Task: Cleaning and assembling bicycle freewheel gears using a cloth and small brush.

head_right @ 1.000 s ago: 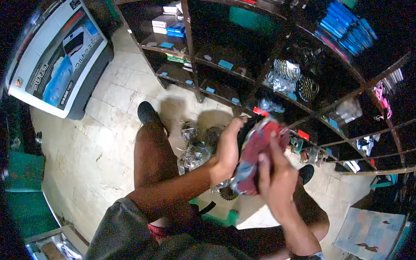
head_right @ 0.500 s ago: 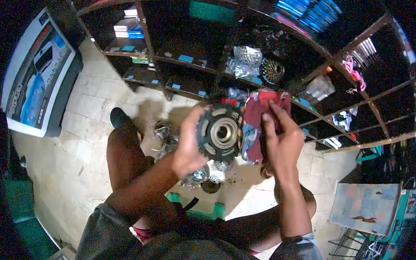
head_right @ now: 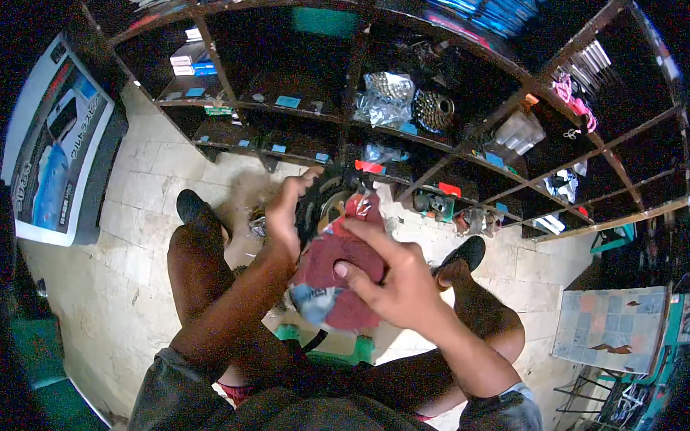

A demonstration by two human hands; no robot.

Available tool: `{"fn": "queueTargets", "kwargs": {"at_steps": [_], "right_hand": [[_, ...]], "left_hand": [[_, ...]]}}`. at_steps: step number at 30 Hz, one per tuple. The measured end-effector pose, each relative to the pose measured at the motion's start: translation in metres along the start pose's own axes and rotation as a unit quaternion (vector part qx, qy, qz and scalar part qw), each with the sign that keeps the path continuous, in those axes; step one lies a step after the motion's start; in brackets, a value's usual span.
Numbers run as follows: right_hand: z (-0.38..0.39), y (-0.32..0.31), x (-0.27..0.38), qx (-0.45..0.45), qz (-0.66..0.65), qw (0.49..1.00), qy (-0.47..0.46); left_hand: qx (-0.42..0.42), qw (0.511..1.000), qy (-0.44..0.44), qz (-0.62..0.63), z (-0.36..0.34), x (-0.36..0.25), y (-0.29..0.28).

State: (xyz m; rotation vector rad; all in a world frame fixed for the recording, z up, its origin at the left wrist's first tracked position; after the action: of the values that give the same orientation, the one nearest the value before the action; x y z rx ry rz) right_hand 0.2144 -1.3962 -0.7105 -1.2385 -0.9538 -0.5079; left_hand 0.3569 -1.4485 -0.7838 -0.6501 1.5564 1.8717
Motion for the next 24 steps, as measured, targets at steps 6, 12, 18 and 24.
{"fn": "queueTargets", "kwargs": {"at_steps": [6, 12, 18, 24], "right_hand": [[-0.004, -0.063, -0.016, -0.095, -0.134, 0.986, -0.011], [-0.005, -0.074, 0.006, -0.151, 0.102, 0.974, -0.137], [-0.005, -0.057, -0.013, -0.152, 0.141, 0.978, 0.013], [-0.008, -0.059, -0.009, -0.176, 0.142, 0.972, -0.067]], "left_hand": [[0.103, 0.994, 0.014, 0.025, 0.012, 0.005, 0.023], [0.146, 0.981, -0.091, 0.090, 0.008, 0.004, 0.023], [0.063, 0.996, -0.057, 0.020, 0.014, 0.010, 0.023], [0.107, 0.991, -0.011, -0.078, 0.017, -0.005, 0.033]]}}
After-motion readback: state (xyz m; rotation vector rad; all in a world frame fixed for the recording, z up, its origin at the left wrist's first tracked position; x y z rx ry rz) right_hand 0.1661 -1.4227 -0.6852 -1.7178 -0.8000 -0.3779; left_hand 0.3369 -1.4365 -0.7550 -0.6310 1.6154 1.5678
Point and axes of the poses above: each hand's wrist, its own z-axis away from the middle knuckle, its own y-axis out of the palm, x = y × z, the point moved 6 cm from there along -z, towards the middle knuckle, and after that the axes turned 5 degrees about y, right-handed, at the moved point
